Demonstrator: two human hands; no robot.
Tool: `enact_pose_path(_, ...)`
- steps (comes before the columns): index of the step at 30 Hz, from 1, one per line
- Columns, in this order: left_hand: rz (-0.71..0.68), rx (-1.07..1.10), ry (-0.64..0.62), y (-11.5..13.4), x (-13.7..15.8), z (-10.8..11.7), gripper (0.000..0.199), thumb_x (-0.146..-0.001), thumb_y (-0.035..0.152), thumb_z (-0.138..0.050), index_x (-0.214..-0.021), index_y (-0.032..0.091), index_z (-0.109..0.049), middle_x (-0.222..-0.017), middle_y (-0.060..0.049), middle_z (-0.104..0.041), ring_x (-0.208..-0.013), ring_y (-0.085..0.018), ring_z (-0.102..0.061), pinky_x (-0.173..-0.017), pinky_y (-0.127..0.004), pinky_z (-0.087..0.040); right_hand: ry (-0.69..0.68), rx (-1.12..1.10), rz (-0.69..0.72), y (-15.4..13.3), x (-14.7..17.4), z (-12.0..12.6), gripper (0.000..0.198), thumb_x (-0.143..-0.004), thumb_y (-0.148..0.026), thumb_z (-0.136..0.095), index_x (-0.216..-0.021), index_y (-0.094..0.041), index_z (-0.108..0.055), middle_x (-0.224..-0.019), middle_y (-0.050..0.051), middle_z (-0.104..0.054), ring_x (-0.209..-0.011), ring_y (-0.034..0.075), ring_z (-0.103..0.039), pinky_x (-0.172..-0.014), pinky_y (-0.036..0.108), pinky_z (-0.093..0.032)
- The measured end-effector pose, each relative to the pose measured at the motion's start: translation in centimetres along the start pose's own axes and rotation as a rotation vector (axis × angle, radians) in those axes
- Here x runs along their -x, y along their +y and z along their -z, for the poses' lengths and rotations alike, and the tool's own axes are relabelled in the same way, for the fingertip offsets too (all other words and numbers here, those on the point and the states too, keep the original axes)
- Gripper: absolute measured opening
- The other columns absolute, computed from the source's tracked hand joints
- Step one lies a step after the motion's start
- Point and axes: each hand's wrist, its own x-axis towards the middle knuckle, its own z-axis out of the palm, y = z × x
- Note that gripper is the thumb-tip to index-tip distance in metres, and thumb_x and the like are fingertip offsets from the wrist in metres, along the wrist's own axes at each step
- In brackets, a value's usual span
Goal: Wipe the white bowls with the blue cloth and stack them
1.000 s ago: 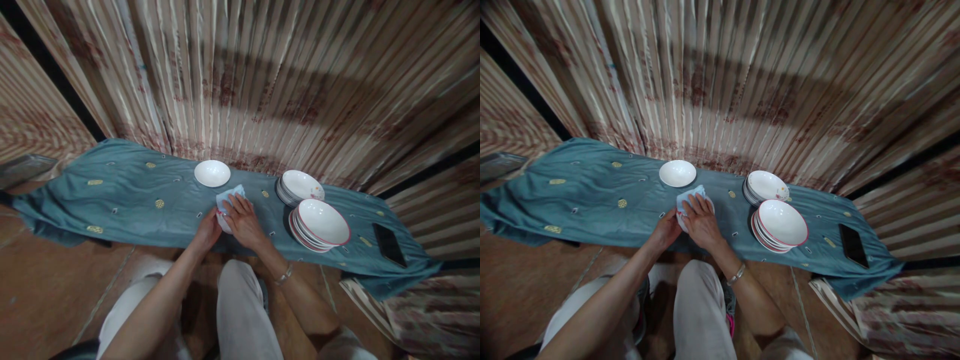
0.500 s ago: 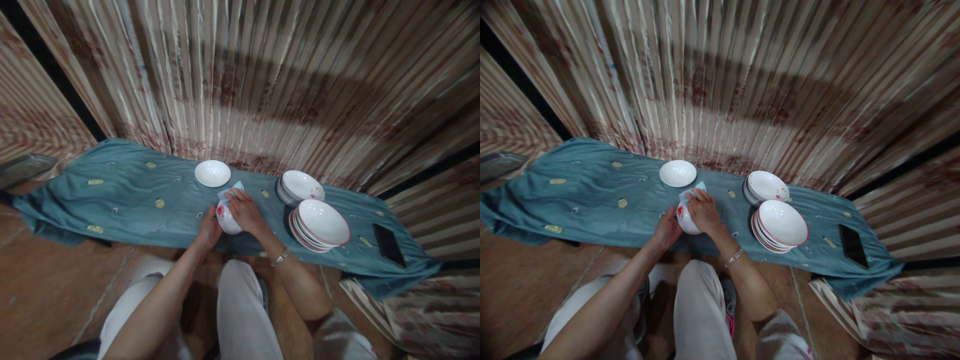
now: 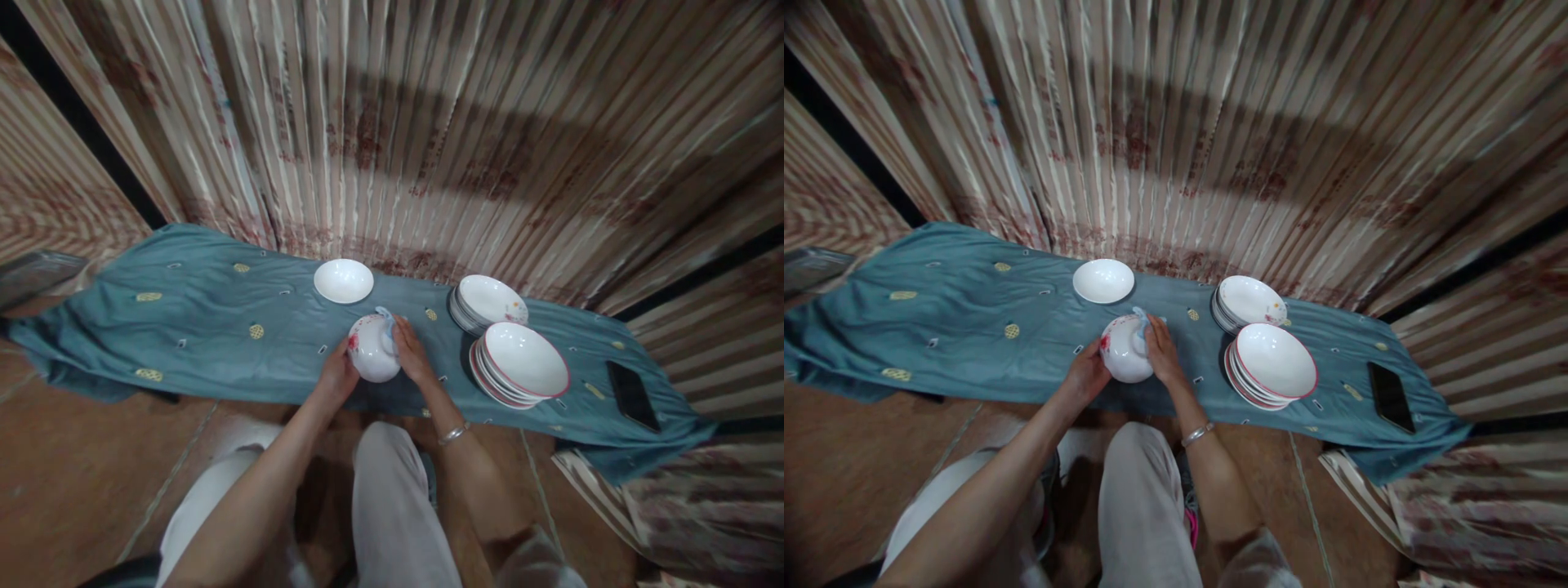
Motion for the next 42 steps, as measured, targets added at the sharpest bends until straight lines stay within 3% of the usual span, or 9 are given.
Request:
enact_pose_path(8,0.076,0.057,0.087,0.3,0.2,-0.3,0.029,-0.09,0.02,-0.045,-0.101,0.018,-0.071,-0.1,-0.009,-0.077,-0.117,-0.026,-0.064,-0.101,-0.041,-0.05,0.089,0.029,-0.069,1.9,4.0,-1.7,0.073,-0.096,-0.065,-0.023,-0.152,-0.018,-0.035,-0.155,0.012,-0.04,-0.148,0.022,-0.03,-0.121,0.044,-0.026)
enact_pose_path(17,0.045,0.031,0.052,0.6,0.7,-0.8,0.032,-0.091,0.021,-0.044,-0.106,0.02,-0.072,-0.098,-0.007,-0.078,-0.117,-0.027,-0.064,-0.099,-0.042,-0.052,0.134,0.111,-0.068,0.3,8.6,-3.1,0.069,-0.1,-0.054,-0.03,-0.156,-0.015,-0.024,-0.163,0.018,-0.022,-0.152,0.027,-0.019,-0.12,0.052,-0.026)
enact_pose_path(25,0.077,0.079,0.05,1.1,1.4,-0.9,0.032,-0.094,0.023,-0.041,-0.092,0.019,-0.072,-0.088,-0.007,-0.078,-0.112,-0.025,-0.066,-0.1,-0.036,-0.05,0.085,0.427,0.202,-1.3,12.3,-4.1,0.06,-0.102,-0.036,-0.036,-0.156,-0.014,-0.022,-0.165,0.021,-0.009,-0.153,0.035,-0.01,-0.114,0.063,-0.032)
enact_pose_path(36,0.214,0.262,0.054,2.1,2.7,-1.3,0.047,-0.101,0.031,-0.028,-0.109,0.008,-0.069,-0.085,-0.011,-0.077,-0.092,-0.025,-0.073,-0.088,-0.037,-0.057,-0.076,0.698,0.438,-3.2,11.0,-3.3,0.054,-0.092,-0.01,-0.044,-0.146,-0.013,-0.047,-0.158,0.014,-0.036,-0.151,0.034,-0.016,-0.115,0.055,-0.034)
enact_pose_path(42,0.224,0.259,0.174,1.8,2.2,-1.2,0.046,-0.102,0.032,-0.028,-0.11,0.007,-0.066,-0.068,-0.006,-0.072,-0.086,-0.021,-0.074,-0.092,-0.031,-0.055,-0.219,0.716,0.536,-4.2,8.7,-2.5,0.053,-0.089,-0.011,-0.049,-0.141,-0.013,-0.052,-0.156,0.013,-0.041,-0.148,0.03,-0.025,-0.118,0.052,-0.029)
